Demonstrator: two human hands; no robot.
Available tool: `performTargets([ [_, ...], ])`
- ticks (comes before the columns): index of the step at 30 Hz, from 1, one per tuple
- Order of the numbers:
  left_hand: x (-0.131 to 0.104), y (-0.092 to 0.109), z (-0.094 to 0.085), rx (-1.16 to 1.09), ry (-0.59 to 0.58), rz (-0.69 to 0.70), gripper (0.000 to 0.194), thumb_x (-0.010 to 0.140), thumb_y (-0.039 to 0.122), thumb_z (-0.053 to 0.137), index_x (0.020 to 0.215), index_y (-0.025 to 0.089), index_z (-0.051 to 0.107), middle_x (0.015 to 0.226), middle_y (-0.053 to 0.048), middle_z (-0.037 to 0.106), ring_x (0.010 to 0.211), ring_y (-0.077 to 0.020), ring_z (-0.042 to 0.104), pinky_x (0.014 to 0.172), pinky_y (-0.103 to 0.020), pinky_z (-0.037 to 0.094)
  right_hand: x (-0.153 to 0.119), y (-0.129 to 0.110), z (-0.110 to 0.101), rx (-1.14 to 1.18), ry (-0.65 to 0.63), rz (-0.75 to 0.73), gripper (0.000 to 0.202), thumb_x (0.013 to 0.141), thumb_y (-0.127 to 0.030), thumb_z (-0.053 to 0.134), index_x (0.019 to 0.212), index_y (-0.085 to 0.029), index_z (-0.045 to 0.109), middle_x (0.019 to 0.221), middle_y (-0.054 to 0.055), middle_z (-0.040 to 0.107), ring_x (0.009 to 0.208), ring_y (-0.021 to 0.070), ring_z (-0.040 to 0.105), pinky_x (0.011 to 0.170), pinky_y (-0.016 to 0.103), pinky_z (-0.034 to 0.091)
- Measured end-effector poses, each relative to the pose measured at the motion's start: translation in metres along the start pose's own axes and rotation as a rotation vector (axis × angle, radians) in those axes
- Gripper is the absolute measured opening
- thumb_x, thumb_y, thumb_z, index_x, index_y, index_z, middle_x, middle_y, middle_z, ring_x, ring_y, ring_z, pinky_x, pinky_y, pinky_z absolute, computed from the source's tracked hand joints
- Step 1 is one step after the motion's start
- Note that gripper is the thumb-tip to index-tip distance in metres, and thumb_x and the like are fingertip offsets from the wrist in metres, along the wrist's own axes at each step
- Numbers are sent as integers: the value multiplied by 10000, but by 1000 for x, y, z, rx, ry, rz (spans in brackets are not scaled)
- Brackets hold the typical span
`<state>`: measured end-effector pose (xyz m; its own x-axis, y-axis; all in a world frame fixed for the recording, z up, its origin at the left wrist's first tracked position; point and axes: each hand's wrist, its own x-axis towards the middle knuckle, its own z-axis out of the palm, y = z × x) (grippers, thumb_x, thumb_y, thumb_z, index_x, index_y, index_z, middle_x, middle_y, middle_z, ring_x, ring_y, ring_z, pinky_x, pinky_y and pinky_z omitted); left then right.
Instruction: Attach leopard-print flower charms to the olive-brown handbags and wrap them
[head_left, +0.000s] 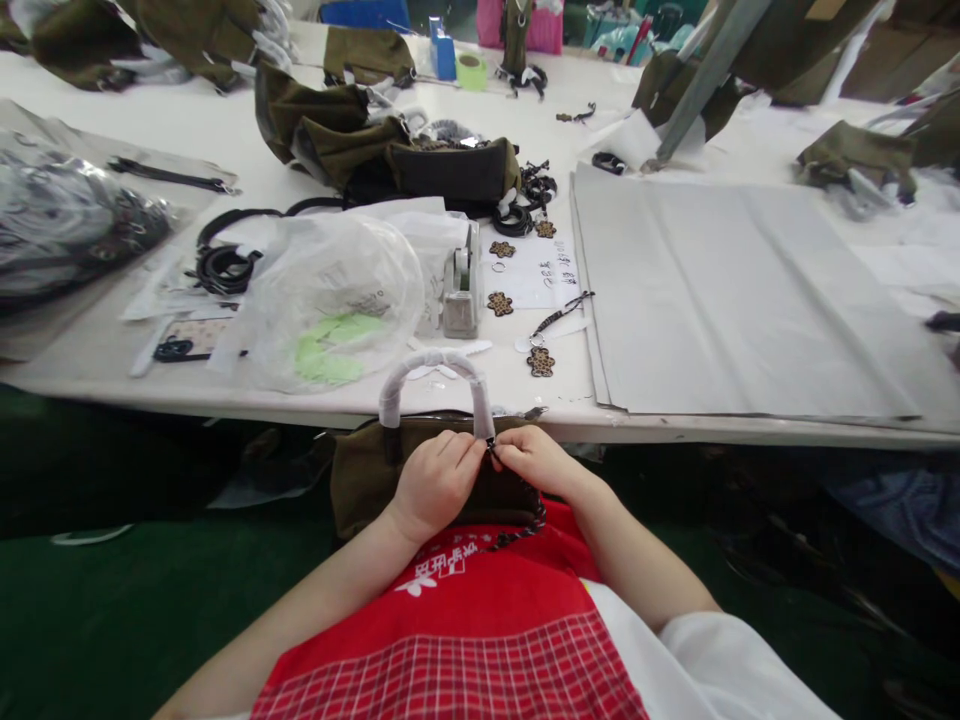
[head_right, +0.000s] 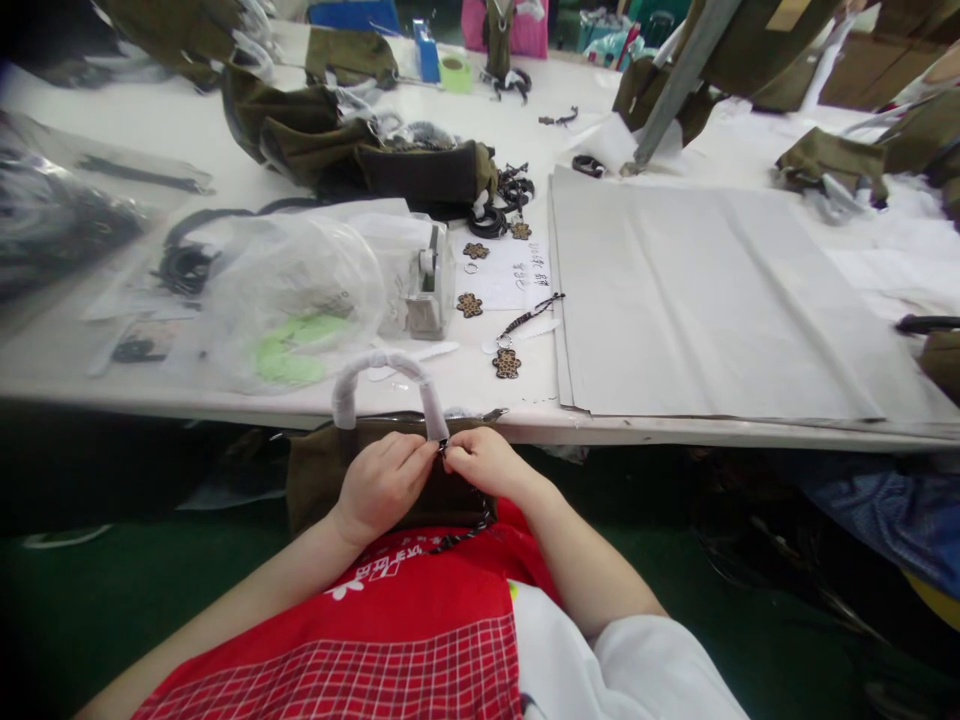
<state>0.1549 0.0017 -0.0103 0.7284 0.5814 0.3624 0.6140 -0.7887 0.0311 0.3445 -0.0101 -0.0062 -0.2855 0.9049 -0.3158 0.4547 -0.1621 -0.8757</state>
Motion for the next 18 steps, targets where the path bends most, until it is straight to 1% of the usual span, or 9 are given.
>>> performTargets([
  [3,3,1,0,-4,-1,-3,163,914,192,486,890,156,644,803,-76,656,724,-201,548,619,-331,413,0,-2,-1,-53,3,-6,222,782,-175,473,606,-160,608,529,-31,515,524,107,445,522,223,306],
  [5,2,1,2,-5,-6,-13,157,908,202,497,894,148,644,795,-80,655,723,-206,551,603,-331,405,0,-4,-2,-66,12,-9,219,789,-177,478,608,-163,600,539,-30,525,529,106,456,523,224,309],
  [10,-3,-1,8,-8,-5,-20,197,930,212,486,1020,136,643,868,-91,682,760,-203,586,624,-322,425,4,-4,-1,75,-27,74,245,822,-205,449,631,-164,596,521,-27,520,492,102,458,507,220,335],
  [12,-3,-1,9,-33,10,-38,203,930,203,482,1027,130,645,874,-91,684,765,-204,594,648,-322,438,6,-1,0,122,-39,81,250,830,-220,446,639,-164,598,516,-27,520,489,102,461,509,220,349],
  [15,0,0,8,-142,-6,-133,167,902,182,495,934,143,655,824,-74,663,770,-203,597,682,-315,451,7,2,2,126,-26,74,252,832,-226,449,647,-161,608,522,-23,528,494,105,469,502,220,346],
  [18,5,-1,4,-352,-80,-259,94,848,161,542,852,169,636,777,-35,621,718,-169,587,674,-285,454,5,1,4,48,21,52,233,819,-211,471,651,-157,624,540,-24,540,511,101,472,502,217,325],
])
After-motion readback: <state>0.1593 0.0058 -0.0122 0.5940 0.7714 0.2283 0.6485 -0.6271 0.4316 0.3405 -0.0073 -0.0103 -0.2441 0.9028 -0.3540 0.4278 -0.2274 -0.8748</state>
